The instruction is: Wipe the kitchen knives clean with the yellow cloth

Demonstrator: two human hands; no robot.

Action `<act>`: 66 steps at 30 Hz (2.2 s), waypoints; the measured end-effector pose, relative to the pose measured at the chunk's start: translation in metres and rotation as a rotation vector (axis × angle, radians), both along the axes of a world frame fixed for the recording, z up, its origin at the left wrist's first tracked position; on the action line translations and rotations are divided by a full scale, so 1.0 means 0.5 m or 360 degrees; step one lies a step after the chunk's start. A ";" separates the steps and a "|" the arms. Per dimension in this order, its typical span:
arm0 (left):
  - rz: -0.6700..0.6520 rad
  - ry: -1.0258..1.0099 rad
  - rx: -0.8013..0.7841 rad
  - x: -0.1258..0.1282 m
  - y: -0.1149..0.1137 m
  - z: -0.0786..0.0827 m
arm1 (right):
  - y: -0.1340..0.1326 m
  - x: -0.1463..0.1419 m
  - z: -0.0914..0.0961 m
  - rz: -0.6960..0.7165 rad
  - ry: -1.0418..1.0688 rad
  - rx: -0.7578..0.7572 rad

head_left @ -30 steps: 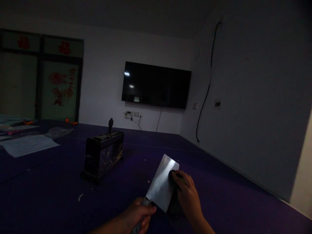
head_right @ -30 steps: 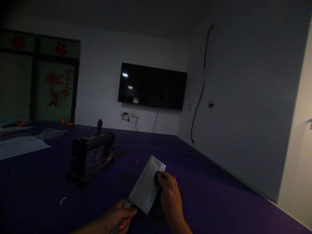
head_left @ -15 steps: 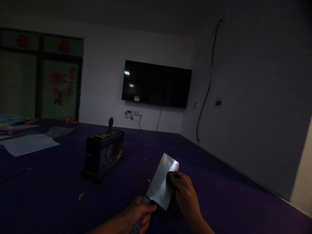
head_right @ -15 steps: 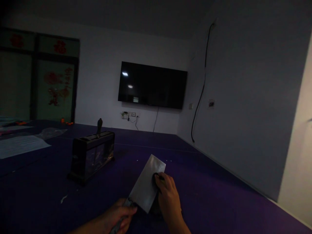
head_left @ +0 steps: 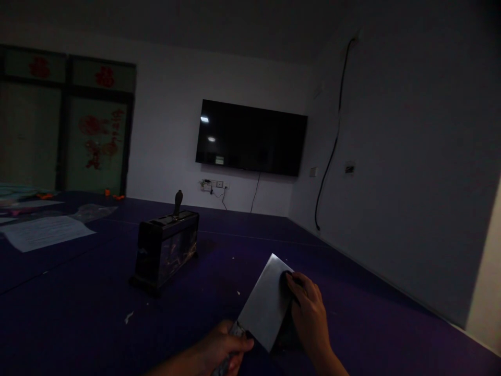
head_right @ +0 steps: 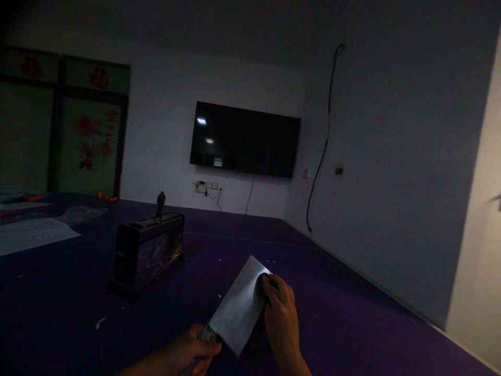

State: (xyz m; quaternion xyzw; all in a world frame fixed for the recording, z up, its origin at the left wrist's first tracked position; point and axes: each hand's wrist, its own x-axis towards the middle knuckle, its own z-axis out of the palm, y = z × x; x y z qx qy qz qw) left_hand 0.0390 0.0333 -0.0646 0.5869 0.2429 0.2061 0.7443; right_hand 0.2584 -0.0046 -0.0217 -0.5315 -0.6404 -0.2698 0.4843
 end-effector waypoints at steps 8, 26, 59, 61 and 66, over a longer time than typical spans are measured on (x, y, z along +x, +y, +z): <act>0.0205 -0.0101 -0.0165 -0.003 0.002 -0.010 | -0.005 -0.060 -0.004 0.0292 -0.0200 -0.0272; 0.0323 -0.0210 -0.0303 -0.001 0.005 -0.018 | -0.031 -0.110 -0.001 0.0533 -0.0784 -0.0504; 0.0421 -0.0141 -0.0259 0.001 -0.013 0.008 | -0.037 -0.109 0.014 0.0493 -0.0716 -0.0627; 0.0428 -0.0139 -0.0263 0.001 -0.013 0.010 | -0.037 -0.108 0.011 0.0496 -0.0725 -0.0631; 0.0408 -0.0107 -0.0181 -0.002 -0.020 0.011 | -0.031 -0.105 0.006 0.0407 -0.0696 -0.0663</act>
